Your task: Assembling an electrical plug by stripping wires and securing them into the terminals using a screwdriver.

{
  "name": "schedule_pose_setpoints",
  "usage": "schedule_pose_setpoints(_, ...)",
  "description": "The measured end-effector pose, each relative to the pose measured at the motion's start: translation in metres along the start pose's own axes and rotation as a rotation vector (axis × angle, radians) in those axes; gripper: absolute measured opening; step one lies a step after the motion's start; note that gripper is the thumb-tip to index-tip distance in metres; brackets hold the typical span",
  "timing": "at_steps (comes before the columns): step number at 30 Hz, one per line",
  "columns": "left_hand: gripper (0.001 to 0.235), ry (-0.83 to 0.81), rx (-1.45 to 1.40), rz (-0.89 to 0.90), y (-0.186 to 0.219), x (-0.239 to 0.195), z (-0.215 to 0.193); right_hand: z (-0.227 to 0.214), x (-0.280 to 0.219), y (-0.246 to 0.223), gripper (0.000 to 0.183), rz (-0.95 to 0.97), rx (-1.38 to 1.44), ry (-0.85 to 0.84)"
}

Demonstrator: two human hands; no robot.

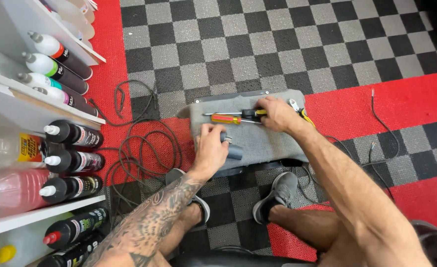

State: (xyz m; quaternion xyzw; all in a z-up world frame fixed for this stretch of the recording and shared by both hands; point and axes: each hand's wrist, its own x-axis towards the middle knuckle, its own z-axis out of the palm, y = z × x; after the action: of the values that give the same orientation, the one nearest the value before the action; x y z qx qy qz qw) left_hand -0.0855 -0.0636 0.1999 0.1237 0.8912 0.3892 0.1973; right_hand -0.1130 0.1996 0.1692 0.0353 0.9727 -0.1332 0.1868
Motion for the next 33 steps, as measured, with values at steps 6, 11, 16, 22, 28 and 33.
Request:
schedule_pose_setpoints(6,0.037,0.16,-0.051,0.102,0.029,-0.013,-0.016,-0.005,-0.035,0.009,0.038,-0.089,0.074,0.121)
schedule_pose_setpoints(11,0.047,0.01,-0.864,0.174,0.071,-0.058,-0.057,-0.055,-0.101,-0.022,0.036,-0.091,0.404,0.512)
schedule_pose_setpoints(16,0.062,-0.161,-1.447,0.312,0.079,-0.098,-0.081,-0.105,-0.244,-0.08,0.035,0.014,0.781,0.756)
schedule_pose_setpoints(22,0.057,-0.25,-1.826,0.463,0.055,-0.108,-0.076,-0.088,-0.32,-0.087,0.033,-0.268,0.714,0.813)
schedule_pose_setpoints(28,0.028,-0.163,-1.909,0.383,0.065,-0.109,-0.083,-0.084,-0.324,-0.119,0.03,-0.444,0.491,0.794)
schedule_pose_setpoints(33,0.019,-0.062,-1.862,0.248,0.068,-0.105,-0.083,-0.078,-0.323,-0.121,0.03,-0.423,0.479,0.794)
